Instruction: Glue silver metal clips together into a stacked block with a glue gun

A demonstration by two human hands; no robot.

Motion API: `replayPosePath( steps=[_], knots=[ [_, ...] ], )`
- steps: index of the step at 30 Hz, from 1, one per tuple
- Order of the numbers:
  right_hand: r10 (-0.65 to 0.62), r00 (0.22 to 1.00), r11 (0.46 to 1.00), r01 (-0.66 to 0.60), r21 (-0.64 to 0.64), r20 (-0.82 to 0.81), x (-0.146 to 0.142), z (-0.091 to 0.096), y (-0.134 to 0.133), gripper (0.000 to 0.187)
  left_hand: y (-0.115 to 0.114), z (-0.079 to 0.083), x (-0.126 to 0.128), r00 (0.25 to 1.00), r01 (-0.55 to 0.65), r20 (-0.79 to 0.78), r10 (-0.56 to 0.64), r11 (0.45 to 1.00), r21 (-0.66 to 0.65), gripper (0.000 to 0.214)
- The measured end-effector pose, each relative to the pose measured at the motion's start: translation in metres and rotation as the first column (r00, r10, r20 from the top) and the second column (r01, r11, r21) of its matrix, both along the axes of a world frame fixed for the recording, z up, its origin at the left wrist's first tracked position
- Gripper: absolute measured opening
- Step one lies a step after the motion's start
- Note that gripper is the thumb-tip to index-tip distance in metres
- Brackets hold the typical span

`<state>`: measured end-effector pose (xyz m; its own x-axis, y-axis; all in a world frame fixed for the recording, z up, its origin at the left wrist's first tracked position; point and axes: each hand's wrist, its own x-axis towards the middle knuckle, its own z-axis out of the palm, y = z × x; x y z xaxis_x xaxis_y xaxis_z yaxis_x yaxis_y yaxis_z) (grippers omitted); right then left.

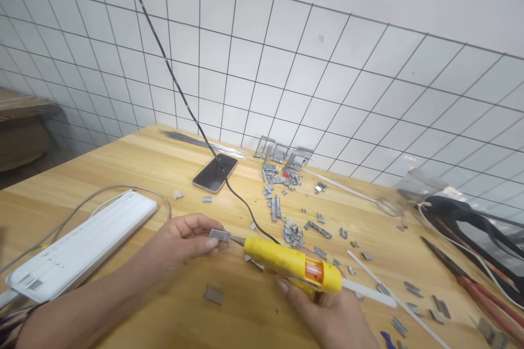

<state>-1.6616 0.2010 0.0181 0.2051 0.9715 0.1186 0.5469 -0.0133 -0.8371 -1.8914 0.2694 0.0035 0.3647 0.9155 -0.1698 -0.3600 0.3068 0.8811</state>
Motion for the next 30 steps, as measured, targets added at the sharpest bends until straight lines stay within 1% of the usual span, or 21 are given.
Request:
replayPosePath(
  steps=[5,10,16,20,24,26,30],
  knots=[
    [0.080,0.996,0.997,-0.080,-0.004,0.027,0.0010,-0.0029,0.0019,0.029,-0.0020,0.0001,0.0022,1.000,0.004,-0.004,-0.004,1.000,-0.014,0.030],
    [0.058,0.998,0.997,-0.059,-0.044,-0.022,0.0016,-0.0058,0.0025,0.034,-0.0048,-0.0004,0.0035,0.998,0.007,0.056,-0.005,0.999,-0.049,0.029],
    [0.042,0.997,0.998,-0.045,-0.046,-0.065,0.0007,-0.0073,0.0030,0.038,-0.0045,-0.0019,0.0033,0.994,0.028,0.104,-0.021,0.998,-0.062,0.026],
    [0.064,0.994,0.996,-0.069,-0.056,-0.083,-0.0004,-0.0055,0.0026,0.039,-0.0049,-0.0013,0.0033,0.993,0.033,0.114,-0.025,0.997,-0.076,0.026],
    [0.086,0.994,0.993,-0.091,-0.072,-0.068,-0.0007,-0.0037,0.0026,0.040,-0.0050,-0.0007,0.0031,0.993,0.026,0.117,-0.016,0.996,-0.083,0.027],
    [0.080,0.995,0.994,-0.083,-0.065,-0.054,-0.0009,-0.0037,0.0025,0.041,-0.0048,-0.0002,0.0031,0.994,0.021,0.109,-0.011,0.996,-0.087,0.029],
    [0.053,0.995,0.998,-0.056,-0.034,-0.083,-0.0019,-0.0049,0.0019,0.038,-0.0048,0.0007,0.0034,0.995,0.021,0.099,-0.012,0.996,-0.088,0.031]
  ],
)
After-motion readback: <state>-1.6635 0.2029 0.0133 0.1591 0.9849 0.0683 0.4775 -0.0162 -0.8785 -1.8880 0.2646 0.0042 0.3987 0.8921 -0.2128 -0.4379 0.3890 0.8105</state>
